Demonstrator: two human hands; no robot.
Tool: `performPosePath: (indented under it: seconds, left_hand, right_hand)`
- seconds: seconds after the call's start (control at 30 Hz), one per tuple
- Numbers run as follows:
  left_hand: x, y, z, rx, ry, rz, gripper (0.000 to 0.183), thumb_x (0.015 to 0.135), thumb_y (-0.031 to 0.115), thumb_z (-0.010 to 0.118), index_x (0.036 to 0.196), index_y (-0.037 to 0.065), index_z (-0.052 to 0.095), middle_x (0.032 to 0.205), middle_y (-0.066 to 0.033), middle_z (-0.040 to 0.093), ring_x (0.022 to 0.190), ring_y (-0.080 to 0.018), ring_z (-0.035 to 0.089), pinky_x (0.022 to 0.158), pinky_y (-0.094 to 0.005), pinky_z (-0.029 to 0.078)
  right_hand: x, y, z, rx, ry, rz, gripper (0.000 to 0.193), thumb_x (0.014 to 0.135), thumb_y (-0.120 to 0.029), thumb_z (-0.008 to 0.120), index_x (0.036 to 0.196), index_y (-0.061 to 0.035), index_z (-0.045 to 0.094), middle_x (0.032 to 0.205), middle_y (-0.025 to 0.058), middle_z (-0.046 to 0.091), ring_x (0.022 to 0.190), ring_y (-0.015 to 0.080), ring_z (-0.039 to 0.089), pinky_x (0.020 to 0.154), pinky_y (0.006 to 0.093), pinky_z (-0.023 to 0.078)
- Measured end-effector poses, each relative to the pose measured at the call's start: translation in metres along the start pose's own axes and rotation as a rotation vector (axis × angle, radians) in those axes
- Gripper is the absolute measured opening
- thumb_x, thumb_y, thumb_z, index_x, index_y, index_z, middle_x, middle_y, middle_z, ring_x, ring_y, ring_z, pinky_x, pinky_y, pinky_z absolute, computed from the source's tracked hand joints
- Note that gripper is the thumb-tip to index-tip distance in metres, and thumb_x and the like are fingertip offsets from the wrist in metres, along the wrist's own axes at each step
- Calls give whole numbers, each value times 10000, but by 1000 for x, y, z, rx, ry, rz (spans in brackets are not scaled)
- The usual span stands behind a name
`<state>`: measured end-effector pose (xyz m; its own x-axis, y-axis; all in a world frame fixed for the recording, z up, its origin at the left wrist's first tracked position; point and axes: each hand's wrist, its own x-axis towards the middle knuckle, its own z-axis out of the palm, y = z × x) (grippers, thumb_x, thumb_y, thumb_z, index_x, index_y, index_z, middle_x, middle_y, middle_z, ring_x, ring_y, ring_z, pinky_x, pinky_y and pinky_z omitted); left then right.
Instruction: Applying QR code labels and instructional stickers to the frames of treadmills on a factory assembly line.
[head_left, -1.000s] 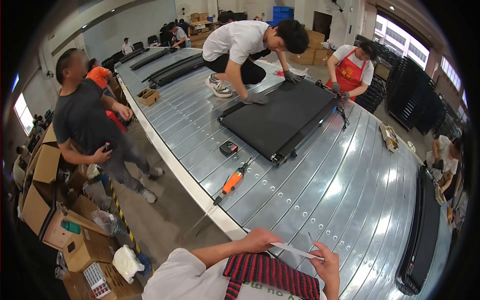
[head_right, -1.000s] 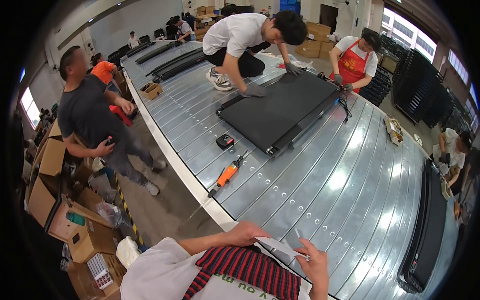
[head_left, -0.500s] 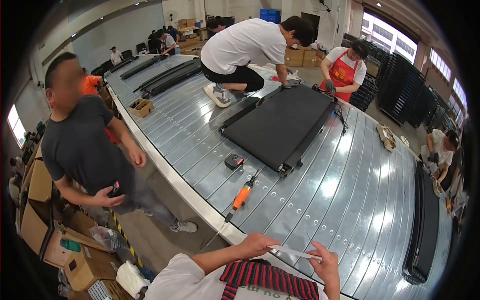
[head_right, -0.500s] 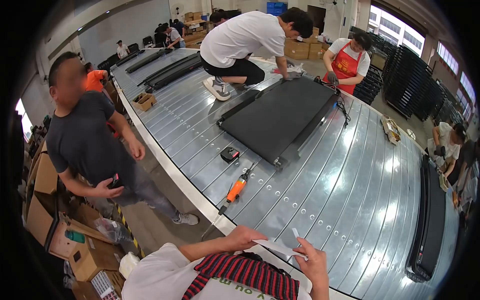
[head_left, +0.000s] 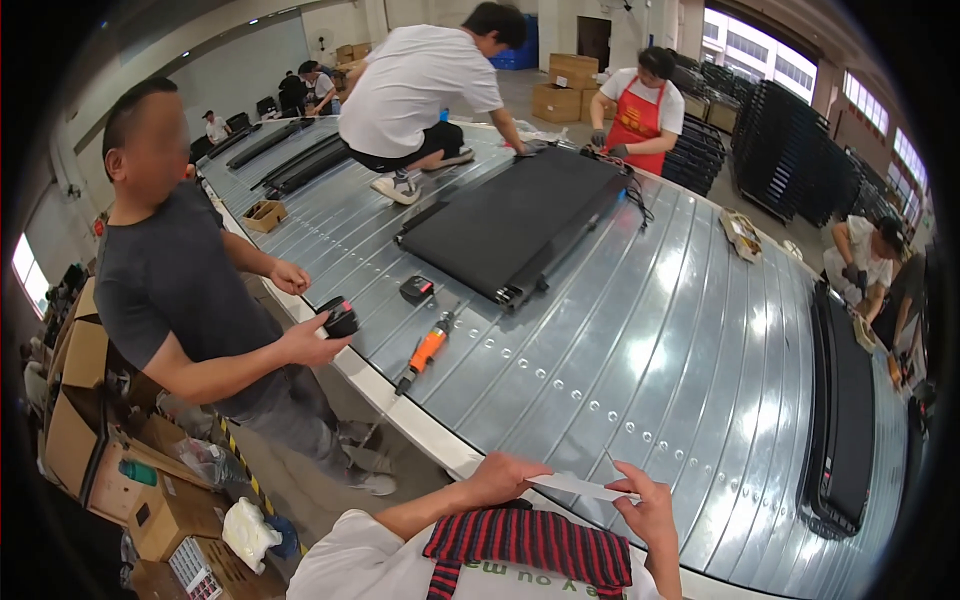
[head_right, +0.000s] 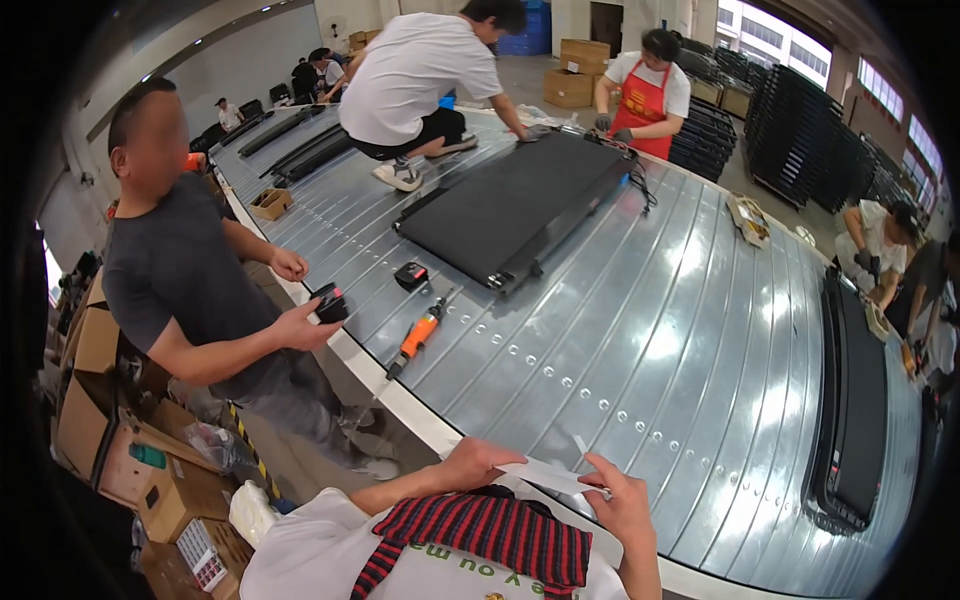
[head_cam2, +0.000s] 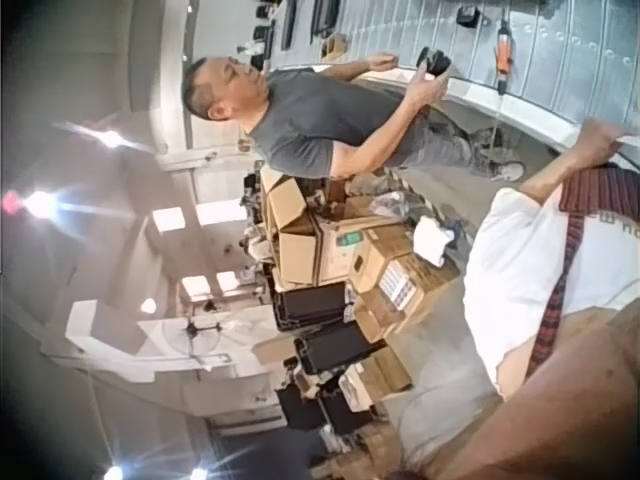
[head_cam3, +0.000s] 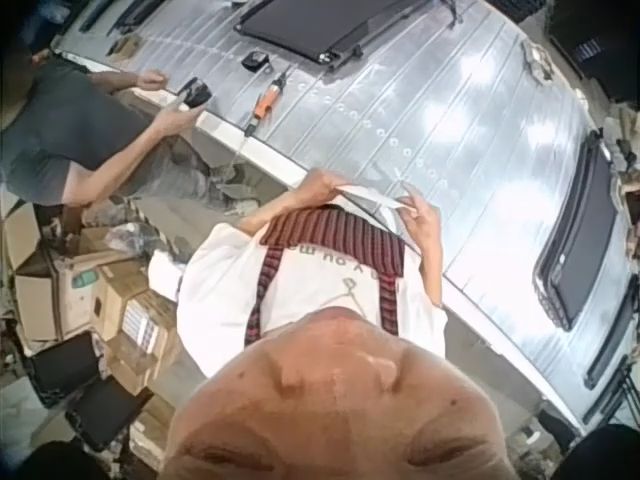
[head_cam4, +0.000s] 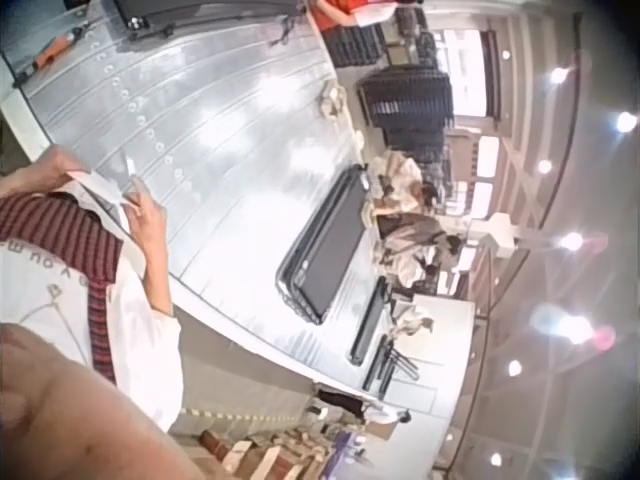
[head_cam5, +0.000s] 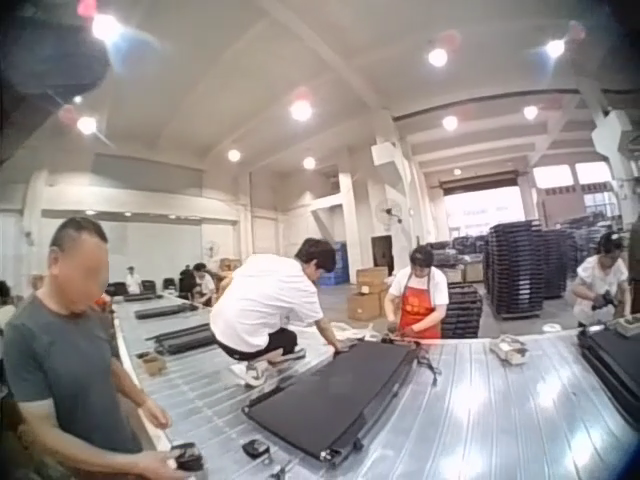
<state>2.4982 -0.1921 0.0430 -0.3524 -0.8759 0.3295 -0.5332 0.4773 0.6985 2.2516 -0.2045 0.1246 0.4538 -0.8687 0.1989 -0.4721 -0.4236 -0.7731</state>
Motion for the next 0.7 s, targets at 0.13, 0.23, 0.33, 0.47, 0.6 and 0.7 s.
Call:
performPosePath:
  seconds: [0.13, 0.23, 0.33, 0.47, 0.6, 0.7]
  left_hand:
    - [10, 37, 37, -5, -45, 56, 153, 743, 106, 504, 873, 123, 582, 737, -91, 588, 690, -283, 569, 562, -346, 440]
    - [17, 66, 60, -89, -82, 34, 200, 714, 69, 519, 886, 148, 583, 761, -75, 591, 693, -282, 568, 564, -343, 440]
    - [21, 78, 74, -14, -155, -5, 247, 694, 45, 520, 898, 168, 585, 786, -66, 597, 700, -283, 569, 568, -344, 445]
    - [27, 77, 87, 86, -137, -42, 200, 685, 89, 555, 872, 144, 601, 739, -81, 593, 702, -271, 580, 586, -330, 458]
    - [37, 90, 89, 29, -133, -131, 206, 682, 80, 557, 869, 147, 608, 742, -86, 596, 694, -278, 580, 581, -330, 461]
    - [39, 93, 94, 5, -196, -172, 231, 704, 84, 510, 904, 165, 591, 809, -83, 602, 729, -301, 566, 596, -381, 448]
  right_hand:
    - [-42, 27, -33, 21, -12, 23, 528, 600, 74, 578, 1093, -98, 495, 776, 82, 635, 704, 227, 623, 613, 280, 493]
    - [-62, 41, -57, 42, -33, 65, 537, 593, 79, 571, 1094, -98, 495, 780, 84, 635, 699, 229, 623, 608, 279, 493]
    - [-77, 54, -71, 119, -18, 54, 535, 595, 81, 563, 1093, -100, 497, 783, 87, 634, 691, 225, 623, 604, 276, 491]
    - [-76, 59, -79, 97, -13, 46, 525, 605, 86, 557, 1091, -104, 500, 789, 83, 635, 689, 227, 622, 608, 275, 487]
    - [-74, 74, -84, 152, -15, 54, 554, 569, 121, 559, 1074, -102, 515, 780, 74, 642, 695, 202, 624, 631, 256, 474]
    - [-68, 82, -91, 106, -45, 44, 528, 591, 103, 579, 1072, -107, 523, 779, 76, 641, 699, 206, 623, 629, 257, 473]
